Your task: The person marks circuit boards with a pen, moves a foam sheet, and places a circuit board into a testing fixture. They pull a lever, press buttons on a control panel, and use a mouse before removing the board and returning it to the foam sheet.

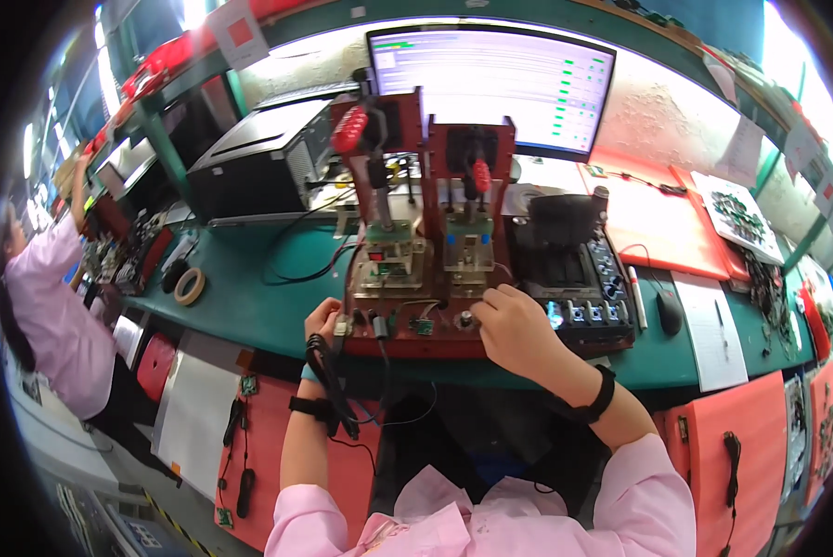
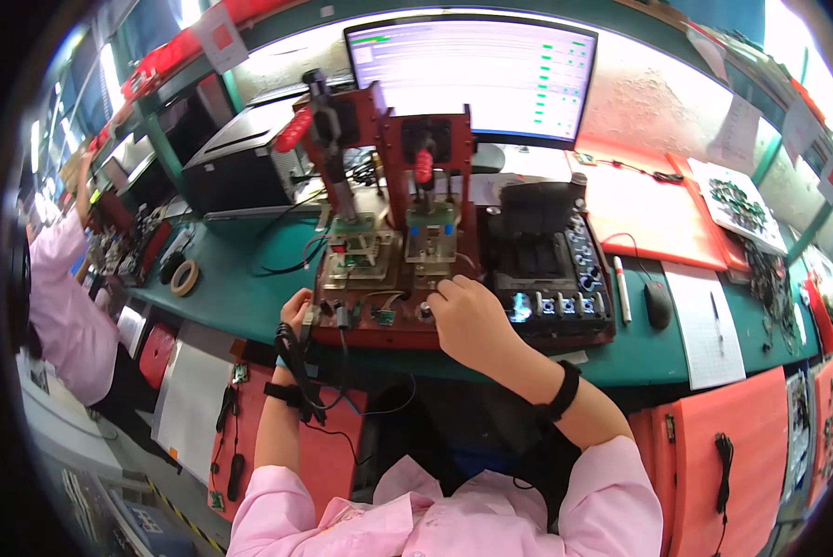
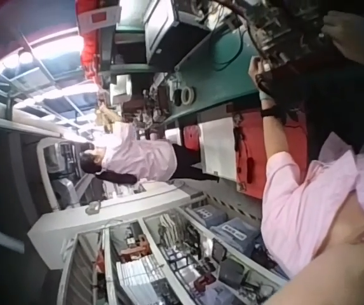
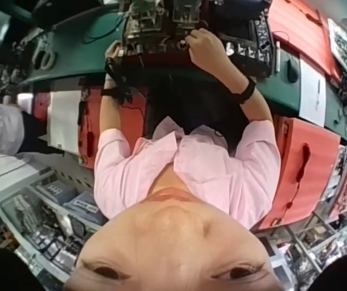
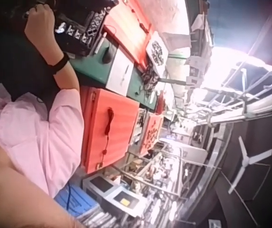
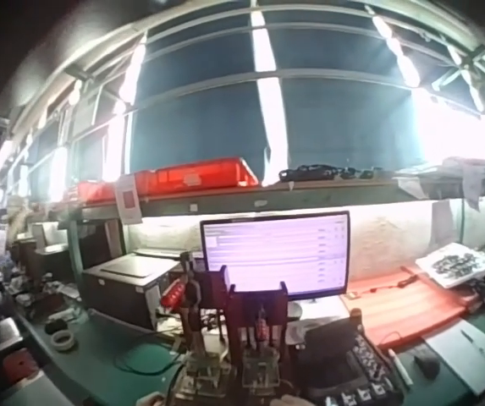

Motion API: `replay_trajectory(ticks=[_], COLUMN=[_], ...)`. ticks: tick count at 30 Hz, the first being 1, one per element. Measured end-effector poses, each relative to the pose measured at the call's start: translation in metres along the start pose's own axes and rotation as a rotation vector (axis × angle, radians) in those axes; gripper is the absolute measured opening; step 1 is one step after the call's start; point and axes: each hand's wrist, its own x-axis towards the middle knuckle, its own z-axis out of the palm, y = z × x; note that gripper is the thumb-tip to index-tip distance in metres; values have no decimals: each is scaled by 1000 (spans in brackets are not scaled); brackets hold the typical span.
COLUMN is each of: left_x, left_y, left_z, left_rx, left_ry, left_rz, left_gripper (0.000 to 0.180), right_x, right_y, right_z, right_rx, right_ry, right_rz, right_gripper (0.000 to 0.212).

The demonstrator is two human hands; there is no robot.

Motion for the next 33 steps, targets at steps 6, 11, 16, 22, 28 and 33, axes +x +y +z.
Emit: replay_trajectory(ticks=[6, 11, 16, 22, 28, 33], left_x=[-5, 0, -2, -4, -7, -7], left_y=[-27, -37, -37, -35, -20, -20], left_z=[-17, -11, -16, -15, -9, -11], left_rx=[-94, -136, -172, -214, -279, -235], left_ry=[-57, -65, -51, -83, -65, -81], left_rz=[-38, -43, -73, -71, -94, -80], left_gripper=[9, 11, 11, 11, 11, 11], right_x=[-8, -18, 6, 17, 18, 18], right_y=[34, 79, 79, 86, 92, 91], right_z=[-16, -28, -43, -42, -34, -36], right_rx=[-36, -19, 146, 69, -32, -31], right_ry=[-16, -246, -524, -735, -727, -702], right_rz=[144, 241, 356, 337, -26, -55], right_gripper=[15, 13, 17, 13, 8, 8])
